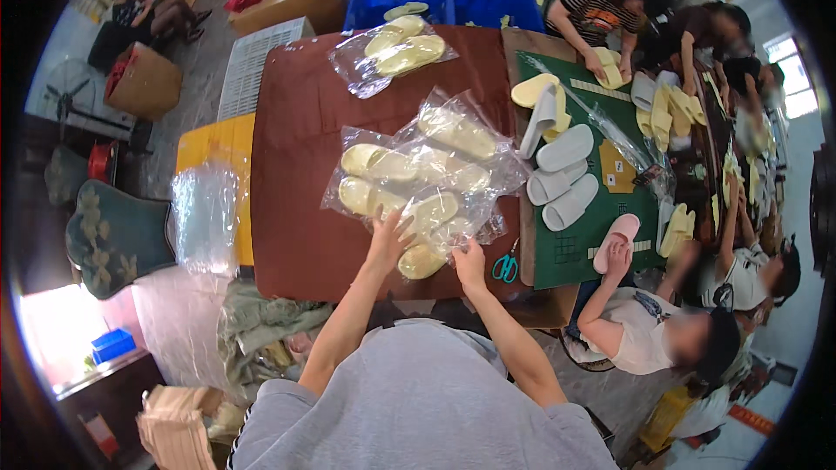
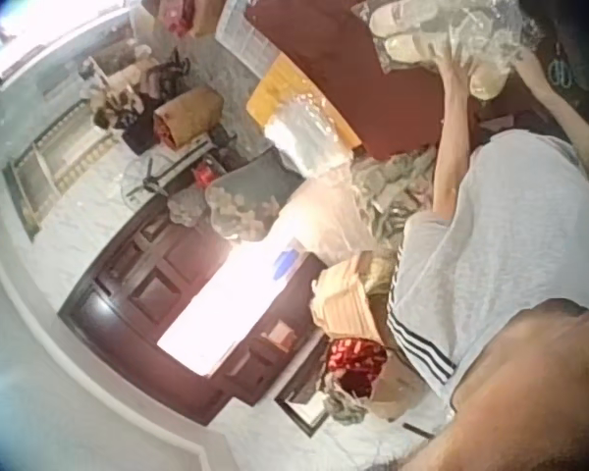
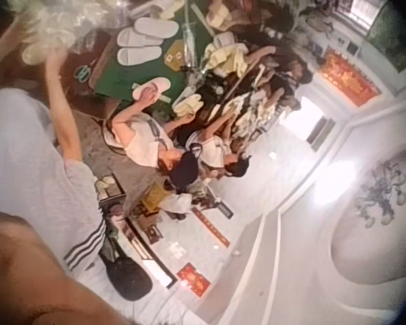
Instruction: The person removes slippers from a large bag, places them into plastic bags, and arranges the bagged slippers on a table.
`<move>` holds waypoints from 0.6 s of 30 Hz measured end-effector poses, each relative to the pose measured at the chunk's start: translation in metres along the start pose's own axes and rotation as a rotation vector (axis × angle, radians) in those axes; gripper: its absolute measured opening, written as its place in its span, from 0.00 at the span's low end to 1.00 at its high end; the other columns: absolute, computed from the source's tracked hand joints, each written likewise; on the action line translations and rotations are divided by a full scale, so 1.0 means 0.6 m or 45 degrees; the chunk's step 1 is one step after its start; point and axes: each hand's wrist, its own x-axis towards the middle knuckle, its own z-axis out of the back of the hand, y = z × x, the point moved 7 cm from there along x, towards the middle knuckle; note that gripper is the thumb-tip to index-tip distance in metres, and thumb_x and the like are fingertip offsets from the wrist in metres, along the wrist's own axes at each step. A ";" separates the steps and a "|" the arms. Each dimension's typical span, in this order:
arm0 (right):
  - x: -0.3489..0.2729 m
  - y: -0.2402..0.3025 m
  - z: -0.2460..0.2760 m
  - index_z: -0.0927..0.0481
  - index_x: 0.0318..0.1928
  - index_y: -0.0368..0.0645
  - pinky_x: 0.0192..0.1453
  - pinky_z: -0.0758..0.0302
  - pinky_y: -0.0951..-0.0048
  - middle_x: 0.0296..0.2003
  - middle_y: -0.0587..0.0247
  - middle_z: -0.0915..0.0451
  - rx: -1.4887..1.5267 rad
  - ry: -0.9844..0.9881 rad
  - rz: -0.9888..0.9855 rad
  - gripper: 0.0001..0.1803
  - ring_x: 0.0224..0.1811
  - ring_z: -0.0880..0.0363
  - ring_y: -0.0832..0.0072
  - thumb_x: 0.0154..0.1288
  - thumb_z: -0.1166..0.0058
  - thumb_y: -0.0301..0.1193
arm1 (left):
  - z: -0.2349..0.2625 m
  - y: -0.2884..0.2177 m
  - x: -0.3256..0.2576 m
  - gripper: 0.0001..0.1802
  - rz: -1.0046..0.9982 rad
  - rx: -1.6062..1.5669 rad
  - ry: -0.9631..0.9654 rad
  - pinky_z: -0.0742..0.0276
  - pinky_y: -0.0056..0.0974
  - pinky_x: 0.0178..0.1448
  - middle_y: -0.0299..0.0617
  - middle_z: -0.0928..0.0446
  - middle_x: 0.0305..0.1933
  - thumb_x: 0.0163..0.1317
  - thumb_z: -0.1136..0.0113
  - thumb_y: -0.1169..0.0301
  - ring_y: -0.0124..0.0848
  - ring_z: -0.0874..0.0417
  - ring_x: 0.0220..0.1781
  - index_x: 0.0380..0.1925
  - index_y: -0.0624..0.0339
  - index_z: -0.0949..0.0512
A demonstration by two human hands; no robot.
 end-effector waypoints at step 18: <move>0.020 -0.117 -0.169 0.29 0.38 0.42 0.25 0.31 0.75 0.24 0.67 0.27 1.066 0.123 -0.814 0.10 0.25 0.28 0.80 0.60 0.44 0.32 | 0.286 -0.129 -0.076 0.15 -0.011 -0.029 -0.165 0.22 0.40 0.51 0.43 0.23 0.46 0.70 0.58 0.70 0.34 0.21 0.47 0.52 0.65 0.30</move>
